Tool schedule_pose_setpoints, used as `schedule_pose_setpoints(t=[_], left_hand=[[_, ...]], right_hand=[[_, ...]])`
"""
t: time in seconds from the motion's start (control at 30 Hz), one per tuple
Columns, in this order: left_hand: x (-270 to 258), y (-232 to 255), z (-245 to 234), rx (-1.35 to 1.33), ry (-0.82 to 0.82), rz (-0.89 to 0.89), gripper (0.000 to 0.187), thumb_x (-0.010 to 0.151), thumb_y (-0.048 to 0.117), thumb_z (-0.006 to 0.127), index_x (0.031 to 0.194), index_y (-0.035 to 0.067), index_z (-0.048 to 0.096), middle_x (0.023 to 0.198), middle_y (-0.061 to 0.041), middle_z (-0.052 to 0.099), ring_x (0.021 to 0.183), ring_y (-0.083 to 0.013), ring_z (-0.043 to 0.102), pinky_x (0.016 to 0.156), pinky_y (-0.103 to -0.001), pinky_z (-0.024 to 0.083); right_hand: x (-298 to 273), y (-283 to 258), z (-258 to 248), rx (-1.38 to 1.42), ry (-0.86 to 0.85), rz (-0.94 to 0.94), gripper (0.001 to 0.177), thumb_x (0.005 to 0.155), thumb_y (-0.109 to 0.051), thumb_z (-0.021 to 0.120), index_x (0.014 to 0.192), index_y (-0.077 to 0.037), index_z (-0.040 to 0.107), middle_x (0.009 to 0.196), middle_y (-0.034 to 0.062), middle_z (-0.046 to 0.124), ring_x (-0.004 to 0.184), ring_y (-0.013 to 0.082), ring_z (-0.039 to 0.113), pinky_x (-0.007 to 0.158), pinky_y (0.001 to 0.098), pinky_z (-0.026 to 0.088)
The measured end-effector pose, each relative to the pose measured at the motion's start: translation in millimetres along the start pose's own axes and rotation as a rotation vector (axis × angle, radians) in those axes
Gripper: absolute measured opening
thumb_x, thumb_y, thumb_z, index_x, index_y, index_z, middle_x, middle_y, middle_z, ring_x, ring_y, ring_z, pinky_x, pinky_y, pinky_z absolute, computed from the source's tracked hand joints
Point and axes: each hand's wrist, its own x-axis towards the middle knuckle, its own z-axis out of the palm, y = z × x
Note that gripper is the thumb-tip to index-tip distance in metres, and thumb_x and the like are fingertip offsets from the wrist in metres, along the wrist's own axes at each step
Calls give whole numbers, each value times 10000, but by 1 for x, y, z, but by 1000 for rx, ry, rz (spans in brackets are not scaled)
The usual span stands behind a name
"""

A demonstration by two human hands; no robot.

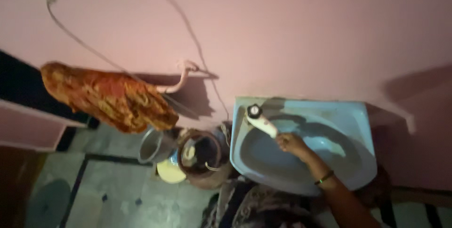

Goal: The person stands at a wall-mounted sink and repeatedly washes their hands under running water. They rub their palms and fingers together, rinse, and continue the cycle for the duration of the clip.

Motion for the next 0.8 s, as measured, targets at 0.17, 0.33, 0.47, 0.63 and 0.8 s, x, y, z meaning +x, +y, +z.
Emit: schedule_pose_setpoints(t=[0.17, 0.33, 0.47, 0.63, 0.8], left_hand=[[35, 5, 23, 21, -11, 107, 221, 957, 83, 719, 1170, 25, 704, 1147, -97, 705, 1096, -209, 679, 938, -341, 556], [21, 8, 46, 72, -9, 94, 213, 967, 90, 705, 1168, 22, 701, 1149, -94, 702, 1109, -208, 670, 951, -339, 542], [8, 8, 73, 101, -37, 74, 207, 974, 96, 694, 1167, 20, 699, 1151, -92, 700, 1120, -206, 662, 962, -337, 532], [-17, 0, 123, 50, -61, 53, 201, 984, 103, 681, 1165, 17, 696, 1153, -88, 697, 1133, -204, 652, 975, -335, 518], [-4, 46, 94, -91, -169, 23, 197, 993, 110, 667, 1164, 14, 692, 1155, -85, 695, 1146, -203, 642, 989, -332, 505]], right_hand=[[-3, -5, -11, -24, -43, -13, 276, 975, -52, 551, 1172, -53, 744, 966, 51, 739, 774, 128, 677, 703, 286, 588], [2, -11, -17, -6, -59, 48, 252, 975, -86, 561, 1173, -57, 715, 983, 69, 728, 817, 140, 697, 742, 286, 601], [19, -26, 8, 237, -278, -143, 230, 1052, -167, 595, 1067, 43, 687, 872, 112, 693, 730, 167, 663, 650, 310, 550], [16, -30, 22, 607, -250, 84, 142, 973, -102, 606, 1042, 1, 675, 837, 96, 694, 721, 203, 688, 654, 343, 585], [12, -6, -5, -65, -250, -182, 191, 1021, -211, 656, 1006, -26, 700, 822, 26, 634, 733, 180, 594, 643, 359, 520]])
